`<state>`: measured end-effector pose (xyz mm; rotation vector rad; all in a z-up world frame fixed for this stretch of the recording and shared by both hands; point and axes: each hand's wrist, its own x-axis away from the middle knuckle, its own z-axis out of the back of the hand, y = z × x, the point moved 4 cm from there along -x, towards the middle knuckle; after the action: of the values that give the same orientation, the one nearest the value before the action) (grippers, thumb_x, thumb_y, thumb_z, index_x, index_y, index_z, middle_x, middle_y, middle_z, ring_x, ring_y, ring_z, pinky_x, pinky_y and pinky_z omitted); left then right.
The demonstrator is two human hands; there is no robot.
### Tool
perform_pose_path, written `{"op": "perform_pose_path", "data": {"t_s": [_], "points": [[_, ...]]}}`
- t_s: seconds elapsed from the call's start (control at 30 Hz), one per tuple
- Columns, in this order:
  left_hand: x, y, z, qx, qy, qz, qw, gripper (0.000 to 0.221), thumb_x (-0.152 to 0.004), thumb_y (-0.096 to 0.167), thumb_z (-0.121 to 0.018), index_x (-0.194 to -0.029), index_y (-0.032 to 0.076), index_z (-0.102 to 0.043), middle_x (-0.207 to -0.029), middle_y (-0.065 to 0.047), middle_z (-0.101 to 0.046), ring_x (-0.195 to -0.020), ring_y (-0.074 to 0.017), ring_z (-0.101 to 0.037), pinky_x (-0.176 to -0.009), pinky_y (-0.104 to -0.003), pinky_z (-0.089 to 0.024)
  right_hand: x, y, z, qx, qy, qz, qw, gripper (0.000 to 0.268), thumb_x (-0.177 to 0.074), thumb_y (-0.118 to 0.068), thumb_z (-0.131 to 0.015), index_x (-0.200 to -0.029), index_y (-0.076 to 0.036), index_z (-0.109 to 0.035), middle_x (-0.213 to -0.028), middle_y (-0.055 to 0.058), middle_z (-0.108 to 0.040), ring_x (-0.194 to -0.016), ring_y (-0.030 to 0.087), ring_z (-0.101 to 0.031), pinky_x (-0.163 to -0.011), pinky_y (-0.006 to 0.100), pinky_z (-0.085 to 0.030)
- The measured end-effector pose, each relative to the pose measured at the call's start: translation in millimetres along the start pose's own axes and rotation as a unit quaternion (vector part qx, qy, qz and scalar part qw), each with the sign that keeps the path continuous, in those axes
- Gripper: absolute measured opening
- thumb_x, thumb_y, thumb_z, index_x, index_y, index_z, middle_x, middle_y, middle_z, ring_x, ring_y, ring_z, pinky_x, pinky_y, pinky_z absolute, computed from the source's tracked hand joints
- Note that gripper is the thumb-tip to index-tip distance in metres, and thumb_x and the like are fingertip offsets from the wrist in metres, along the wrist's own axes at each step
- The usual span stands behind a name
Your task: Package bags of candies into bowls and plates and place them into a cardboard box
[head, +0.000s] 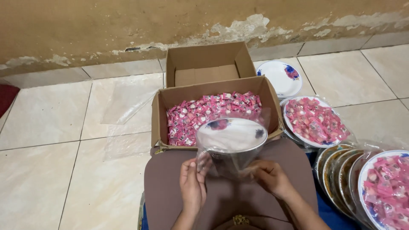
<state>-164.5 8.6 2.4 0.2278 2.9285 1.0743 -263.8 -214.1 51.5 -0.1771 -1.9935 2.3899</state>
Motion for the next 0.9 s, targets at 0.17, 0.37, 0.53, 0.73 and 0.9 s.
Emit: {"op": "perform_pose_path", "data": {"t_s": [0.17, 0.37, 0.53, 0.73, 0.9], "points": [[37.0, -16.9, -17.8, -0.046, -0.059, 0.13, 0.989, 0.025, -0.098, 0.027, -0.062, -0.104, 0.003, -0.057, -0.094, -0.016, -0.068, -0.073, -0.0333, -0.075, -0.066, -0.037, -0.06, 5.9, 75.8, 25.8, -0.165, 0.238, -0.075, 0.954, 0.018, -0.088, 0.004, -0.061, -0.076, 0.001, -0.074, -0.063, 0.011, -0.069, -0.046, 0.014, -0.053, -0.043, 0.026, -0.036], [15.0, -11.0, 10.6, -0.099, -0.051, 0.083, 0.99, 0.027, -0.095, 0.013, -0.048, -0.122, 0.008, -0.048, -0.096, -0.007, -0.05, -0.088, -0.0189, -0.05, -0.078, -0.035, -0.045, 17.2, 78.4, 27.1, -0.164, 0.167, -0.007, 0.972, 0.02, -0.095, -0.008, -0.064, -0.11, -0.012, -0.051, -0.081, 0.007, -0.061, -0.068, 0.016, -0.056, -0.063, 0.029, -0.044], [16.9, -27.3, 46.2, -0.285, -0.067, 0.011, 0.956, 0.064, -0.084, -0.003, -0.06, -0.14, 0.011, -0.034, -0.103, -0.008, -0.054, -0.09, -0.0139, -0.055, -0.078, -0.027, -0.046, 24.5, 55.6, 20.1, -0.01, 0.115, 0.034, 0.993, 0.075, -0.071, -0.003, -0.085, -0.137, -0.013, -0.05, -0.083, 0.0, -0.042, -0.069, 0.01, -0.04, -0.057, 0.024, -0.035], [12.1, -8.2, 37.0, -0.335, -0.038, -0.016, 0.941, 0.039, -0.089, 0.007, -0.075, -0.124, 0.007, -0.058, -0.071, 0.004, -0.048, -0.064, -0.0068, -0.044, -0.061, -0.022, -0.037, 35.5, -71.2, -22.4, 0.292, 0.154, 0.293, 0.897, 0.035, -0.087, -0.038, -0.07, -0.106, -0.009, -0.068, -0.103, 0.009, -0.064, -0.094, 0.026, -0.06, -0.086, 0.04, -0.049], [8.2, 32.8, -12.1, -0.482, -0.038, -0.082, 0.871, 0.017, -0.088, 0.026, -0.078, -0.089, 0.013, -0.067, -0.077, 0.002, -0.07, -0.069, -0.0101, -0.06, -0.064, -0.028, -0.046, 8.9, -88.5, -75.1, 0.337, -0.016, 0.362, 0.869, 0.012, -0.095, 0.003, -0.052, -0.099, 0.001, -0.063, -0.093, 0.013, -0.064, -0.079, 0.03, -0.059, -0.075, 0.038, -0.049]]}}
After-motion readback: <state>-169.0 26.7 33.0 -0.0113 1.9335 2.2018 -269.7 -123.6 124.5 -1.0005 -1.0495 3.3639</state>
